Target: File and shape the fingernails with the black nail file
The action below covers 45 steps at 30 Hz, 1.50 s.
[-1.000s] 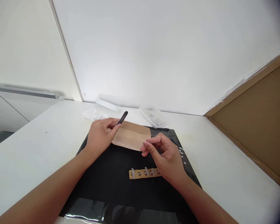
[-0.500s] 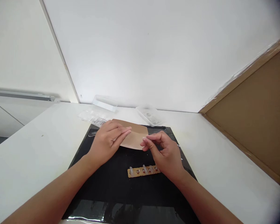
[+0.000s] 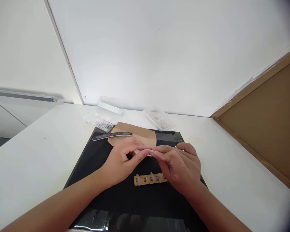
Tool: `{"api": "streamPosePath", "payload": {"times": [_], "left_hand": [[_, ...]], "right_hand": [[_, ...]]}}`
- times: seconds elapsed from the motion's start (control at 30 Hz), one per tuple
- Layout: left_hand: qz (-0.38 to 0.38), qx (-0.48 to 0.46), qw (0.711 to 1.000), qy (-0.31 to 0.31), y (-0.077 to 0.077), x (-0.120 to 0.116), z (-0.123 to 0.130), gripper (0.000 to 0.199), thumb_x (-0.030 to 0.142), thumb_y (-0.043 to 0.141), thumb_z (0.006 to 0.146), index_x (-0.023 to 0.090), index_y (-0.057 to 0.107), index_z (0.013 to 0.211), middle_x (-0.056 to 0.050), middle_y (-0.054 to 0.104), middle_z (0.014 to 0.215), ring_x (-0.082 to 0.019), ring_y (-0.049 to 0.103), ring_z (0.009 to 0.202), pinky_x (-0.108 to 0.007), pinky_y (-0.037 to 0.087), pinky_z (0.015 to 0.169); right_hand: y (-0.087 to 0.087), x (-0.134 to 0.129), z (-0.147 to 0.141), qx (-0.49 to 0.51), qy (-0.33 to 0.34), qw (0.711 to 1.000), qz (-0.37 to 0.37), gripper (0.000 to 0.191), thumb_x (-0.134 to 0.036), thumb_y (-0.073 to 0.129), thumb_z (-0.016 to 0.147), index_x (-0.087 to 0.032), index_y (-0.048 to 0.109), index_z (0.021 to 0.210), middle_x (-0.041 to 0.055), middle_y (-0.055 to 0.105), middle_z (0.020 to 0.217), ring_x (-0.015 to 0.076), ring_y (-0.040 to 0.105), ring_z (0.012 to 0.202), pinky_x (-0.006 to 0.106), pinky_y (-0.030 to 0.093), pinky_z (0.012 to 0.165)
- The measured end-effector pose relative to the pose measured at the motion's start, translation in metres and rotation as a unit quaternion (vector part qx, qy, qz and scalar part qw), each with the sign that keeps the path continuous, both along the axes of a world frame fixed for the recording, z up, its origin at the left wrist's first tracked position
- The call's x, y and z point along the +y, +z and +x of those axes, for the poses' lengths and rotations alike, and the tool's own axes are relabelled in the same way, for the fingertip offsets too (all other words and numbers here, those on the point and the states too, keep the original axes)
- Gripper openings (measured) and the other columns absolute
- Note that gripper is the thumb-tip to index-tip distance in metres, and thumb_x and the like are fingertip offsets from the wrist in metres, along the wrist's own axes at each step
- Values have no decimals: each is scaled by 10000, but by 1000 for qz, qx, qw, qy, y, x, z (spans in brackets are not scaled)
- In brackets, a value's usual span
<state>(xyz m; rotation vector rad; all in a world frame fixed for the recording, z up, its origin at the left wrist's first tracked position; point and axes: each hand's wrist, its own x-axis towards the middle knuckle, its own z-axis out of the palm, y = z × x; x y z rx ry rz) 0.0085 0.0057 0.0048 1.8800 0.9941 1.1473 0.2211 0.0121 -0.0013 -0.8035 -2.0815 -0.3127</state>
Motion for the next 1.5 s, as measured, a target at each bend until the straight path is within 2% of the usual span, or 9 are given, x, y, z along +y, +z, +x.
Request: {"api": "streamPosePath", "payload": {"times": [0.23,0.5,0.63,0.8,0.93,1.07,1.17,1.3,1.5], "left_hand": [[-71,-55,996,-10,1,0,2,192,326,683,966,303,825,1094,-46,744,956,-189,690,888,-309,591,751],[-94,-79,992,-27,-7,2,1,181,311,703,951,297,828,1081,-54,751,1000,-201,688,928,-315,585,746],[-116,-90,988,-42,-8,2,1,183,309,704,946,272,830,1075,-57,757,992,-189,680,880,-275,548,634],[-126,-82,988,-45,-7,4,0,179,293,725,928,270,833,1069,-45,783,946,-184,698,867,-274,560,661],[-171,-88,981,-32,-8,5,-1,176,325,774,889,276,834,1047,-41,802,1006,-154,708,794,-223,526,565],[-185,-102,977,-25,-9,5,-2,128,339,829,842,263,835,945,-21,810,943,-133,717,768,-199,537,585],[-188,-113,975,-30,-9,7,-2,116,347,850,822,254,831,889,-9,805,878,-139,731,790,-206,563,646],[-177,-109,977,-42,-11,9,-4,115,356,833,842,251,833,889,-21,813,905,-170,750,838,-242,581,701],[-107,-62,992,-24,-10,9,-6,90,341,775,899,269,829,898,2,806,849,-133,715,723,-220,514,586]], "right_hand": [[-6,2,9,-8,18,999,-48,119,-215,719,928,-314,657,911,-62,821,945,175,779,748,372,444,733],[0,6,14,-53,66,995,-56,118,-247,731,948,-286,637,888,-81,821,953,141,769,761,356,406,710],[1,5,13,-58,97,991,-70,180,-246,752,935,-268,586,866,-95,811,925,119,746,705,350,392,711],[1,5,12,-29,96,990,-96,268,-295,820,878,-256,555,854,-111,782,813,111,707,620,355,369,709],[3,4,8,20,65,985,-159,375,-376,890,796,-255,594,992,-110,744,746,109,692,619,347,363,729],[5,1,2,33,68,974,-214,416,-384,884,800,-283,646,1126,-102,746,796,105,689,678,330,371,754],[6,-3,0,47,73,968,-234,315,-369,863,826,-279,684,1069,-92,740,782,107,666,670,326,374,748],[7,-5,-1,68,79,956,-275,241,-388,840,847,-261,699,994,-68,746,776,124,657,660,336,391,760],[9,-6,1,89,74,910,-398,297,-465,869,787,-259,683,890,-53,726,783,149,647,706,332,436,752]]}}
